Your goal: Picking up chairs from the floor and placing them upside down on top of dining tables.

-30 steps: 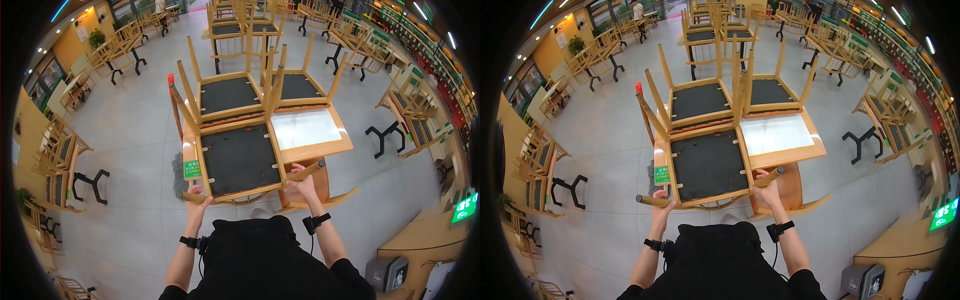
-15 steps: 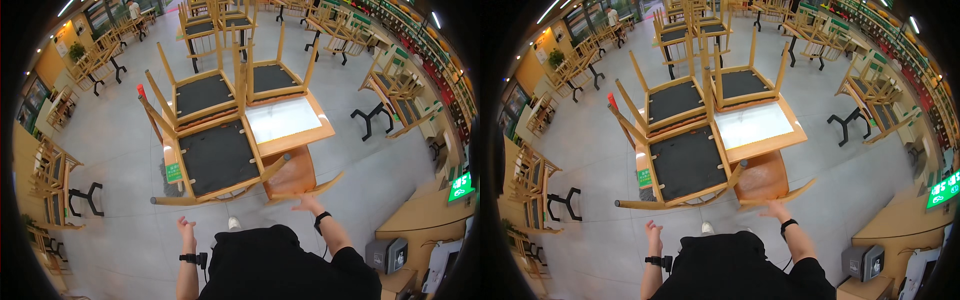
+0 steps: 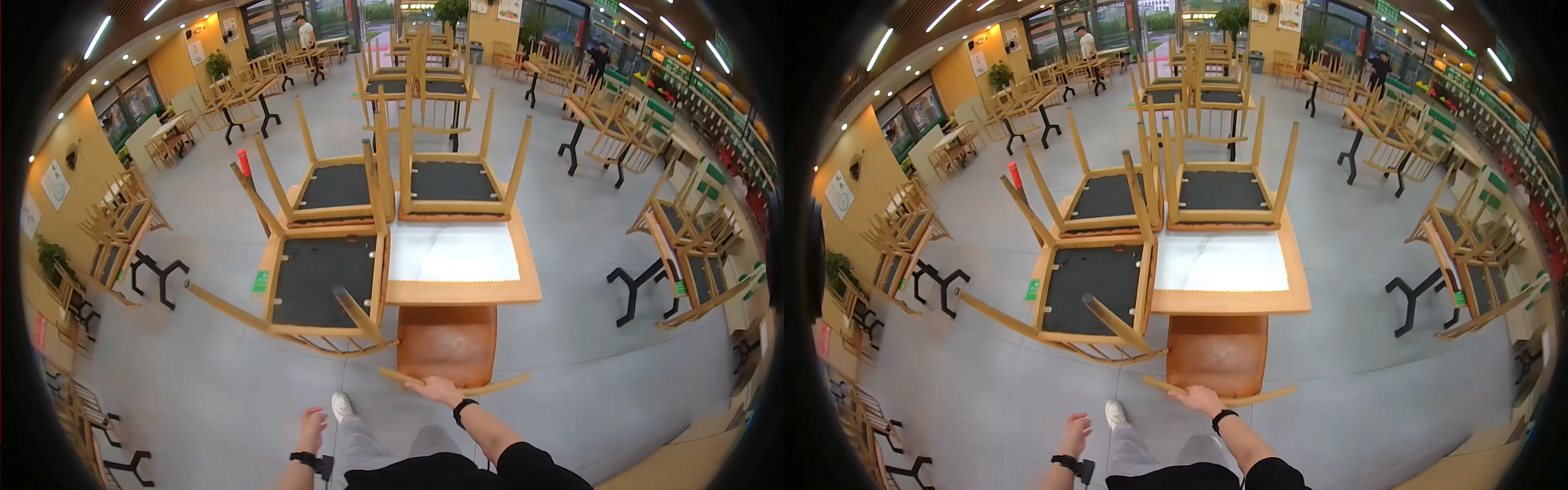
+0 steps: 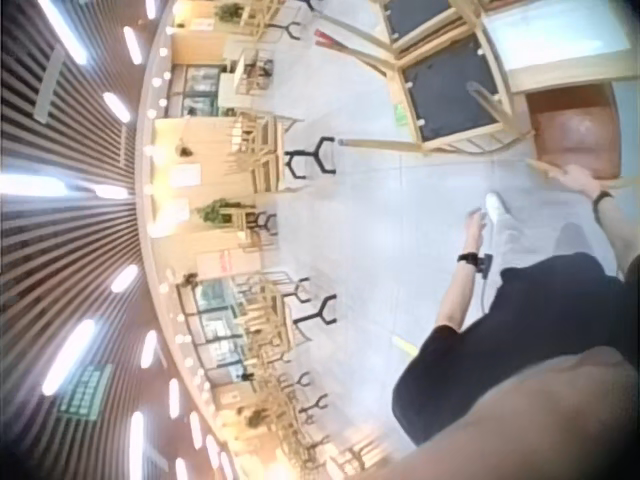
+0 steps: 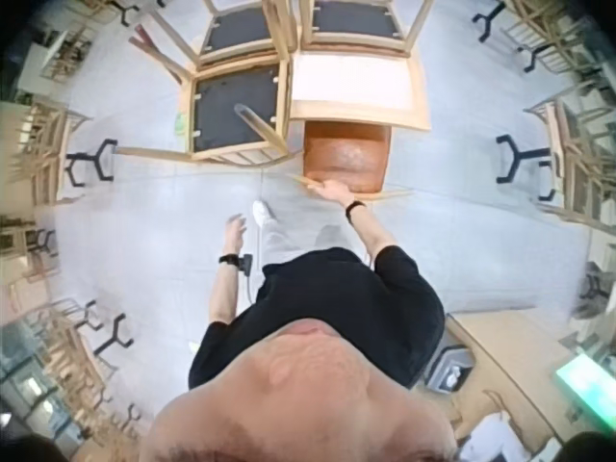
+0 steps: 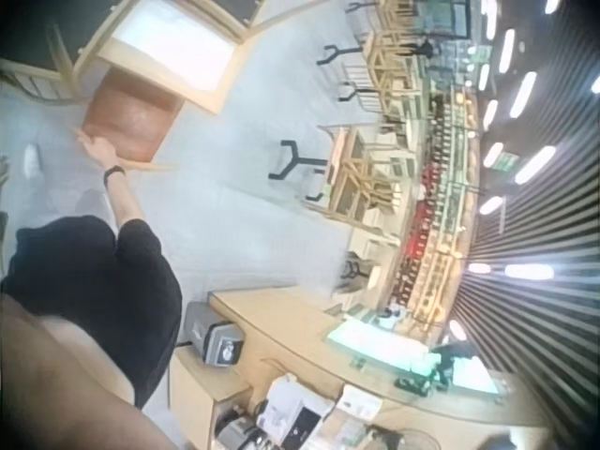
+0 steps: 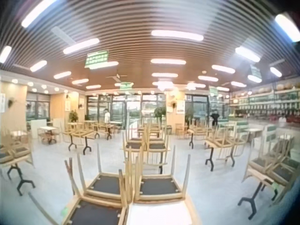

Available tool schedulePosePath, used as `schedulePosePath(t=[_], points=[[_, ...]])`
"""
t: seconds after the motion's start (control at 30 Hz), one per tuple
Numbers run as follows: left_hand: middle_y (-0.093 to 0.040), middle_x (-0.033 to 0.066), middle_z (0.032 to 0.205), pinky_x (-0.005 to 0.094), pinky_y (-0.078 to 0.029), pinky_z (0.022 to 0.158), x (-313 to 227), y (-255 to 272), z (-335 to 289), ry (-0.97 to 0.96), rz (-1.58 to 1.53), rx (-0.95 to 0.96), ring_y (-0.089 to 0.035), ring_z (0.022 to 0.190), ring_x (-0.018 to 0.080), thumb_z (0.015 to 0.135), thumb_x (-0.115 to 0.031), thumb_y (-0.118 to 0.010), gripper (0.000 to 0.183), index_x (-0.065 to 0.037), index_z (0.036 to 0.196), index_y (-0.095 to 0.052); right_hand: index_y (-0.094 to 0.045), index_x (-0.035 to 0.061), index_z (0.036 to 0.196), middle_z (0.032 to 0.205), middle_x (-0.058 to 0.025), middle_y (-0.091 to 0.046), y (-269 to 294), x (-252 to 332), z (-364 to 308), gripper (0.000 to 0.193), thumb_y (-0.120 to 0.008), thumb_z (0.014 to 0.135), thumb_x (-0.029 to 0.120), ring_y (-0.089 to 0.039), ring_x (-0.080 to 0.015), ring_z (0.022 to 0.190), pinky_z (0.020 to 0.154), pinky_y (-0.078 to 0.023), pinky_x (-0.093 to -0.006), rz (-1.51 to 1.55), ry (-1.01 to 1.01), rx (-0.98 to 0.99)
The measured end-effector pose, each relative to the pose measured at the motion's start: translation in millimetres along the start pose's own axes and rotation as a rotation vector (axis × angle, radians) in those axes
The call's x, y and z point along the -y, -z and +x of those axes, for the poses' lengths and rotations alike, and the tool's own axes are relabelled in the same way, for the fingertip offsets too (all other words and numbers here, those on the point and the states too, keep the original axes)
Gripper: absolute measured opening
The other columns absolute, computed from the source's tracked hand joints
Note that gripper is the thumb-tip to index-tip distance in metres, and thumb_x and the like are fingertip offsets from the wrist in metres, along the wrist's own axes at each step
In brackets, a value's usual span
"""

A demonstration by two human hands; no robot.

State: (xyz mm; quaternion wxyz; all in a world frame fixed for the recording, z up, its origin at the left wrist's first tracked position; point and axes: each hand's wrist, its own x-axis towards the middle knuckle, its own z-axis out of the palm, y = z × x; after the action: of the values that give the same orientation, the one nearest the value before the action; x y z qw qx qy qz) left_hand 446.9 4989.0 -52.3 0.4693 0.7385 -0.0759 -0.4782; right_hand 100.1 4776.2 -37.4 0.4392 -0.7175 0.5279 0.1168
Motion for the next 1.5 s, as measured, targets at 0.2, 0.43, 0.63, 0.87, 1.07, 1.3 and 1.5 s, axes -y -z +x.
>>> schedulePosePath(t=[0.2,0.43,0.63,0.87,1.07,1.3,1.5], points=[[-0.061,0.0034,0.092,0.0335,-0.046,0.076,39.2,-65.3,-90.6,0.102,0.042,0.135,-0.058,0.086,0.0148,0.078,-0.008,-0.065,0.032,-0.006,0.109,-0.059,-0.066,0.0074,0.122,0.118,-0.0202,-0.067,-12.4,-53.7,-41.8,0.094,-0.041,0.077,0.086,-0.061,-0.0368,0.114,0.099,-0.047,-0.0455,-0.057,0.011,-0.005],[-0.06,0.005,0.094,0.0367,-0.048,0.081,104.1,-68.7,-115.3,0.193,0.002,0.19,-0.057,0.088,0.0167,0.079,-0.007,-0.063,0.031,-0.005,0.11,-0.058,-0.076,0.0127,0.101,0.1,-0.014,-0.072,-29.3,-94.9,-147.6,0.088,-0.047,0.07,0.09,-0.067,-0.03,0.101,0.087,-0.051,-0.0389,-0.06,-0.1,0.07],[-0.058,0.0117,0.099,0.0397,-0.05,0.083,215.8,-93.8,-81.8,0.392,-0.016,0.172,-0.057,0.091,0.0214,0.086,-0.013,-0.062,0.031,-0.002,0.114,-0.057,-0.079,0.016,0.093,0.075,-0.0053,-0.07,-35.9,-111.6,-215.3,0.082,-0.05,0.07,0.089,-0.069,-0.0232,0.081,0.073,-0.052,-0.0339,0.005,-0.189,0.038],[-0.029,0.0297,0.147,0.0508,-0.032,0.111,270.7,-154.3,-88.3,0.537,-0.326,0.375,-0.037,0.132,0.0416,0.095,-0.052,-0.053,0.091,0.0,0.152,-0.006,-0.075,0.0097,0.08,0.064,-0.0025,-0.064,-60.7,-166.6,-310.9,0.075,-0.055,0.076,0.082,-0.065,-0.0147,0.067,0.065,-0.049,-0.0298,0.456,-0.304,-0.133],[-0.015,0.0224,0.16,0.0464,-0.016,0.119,275.0,-222.2,-70.5,0.458,-0.629,0.459,-0.019,0.148,0.0339,0.098,-0.059,-0.042,0.092,-0.002,0.154,0.003,-0.07,0.0005,0.079,0.062,-0.002,-0.062,-78.7,-204.5,-384.2,0.038,-0.079,0.083,0.037,-0.057,-0.0079,0.057,0.054,-0.046,-0.0248,0.88,-0.339,-0.491],[-0.038,0.0224,0.15,0.047,-0.033,0.115,168.9,-339.5,-165.4,0.513,-0.817,0.847,-0.042,0.136,0.0357,0.102,-0.048,-0.039,0.07,0.001,0.149,-0.023,-0.067,-0.0025,0.08,0.064,-0.0044,-0.063,-105.3,-209.3,-514.1,0.025,-0.074,0.087,0.021,-0.059,-0.0111,0.057,0.053,-0.046,-0.0268,1.128,-0.366,-0.786],[-0.059,0.0116,0.121,0.0358,-0.046,0.095,152.0,-403.2,-246.1,-0.042,-0.009,0.648,-0.056,0.112,0.0229,0.098,-0.036,-0.054,0.041,-0.003,0.123,-0.053,-0.065,-0.0031,0.082,0.063,-0.0056,-0.061,-141.0,-192.7,-560.3,0.041,-0.066,0.094,0.037,-0.055,-0.0116,0.053,0.049,-0.04,-0.0259,1.184,-0.402,-0.886]])
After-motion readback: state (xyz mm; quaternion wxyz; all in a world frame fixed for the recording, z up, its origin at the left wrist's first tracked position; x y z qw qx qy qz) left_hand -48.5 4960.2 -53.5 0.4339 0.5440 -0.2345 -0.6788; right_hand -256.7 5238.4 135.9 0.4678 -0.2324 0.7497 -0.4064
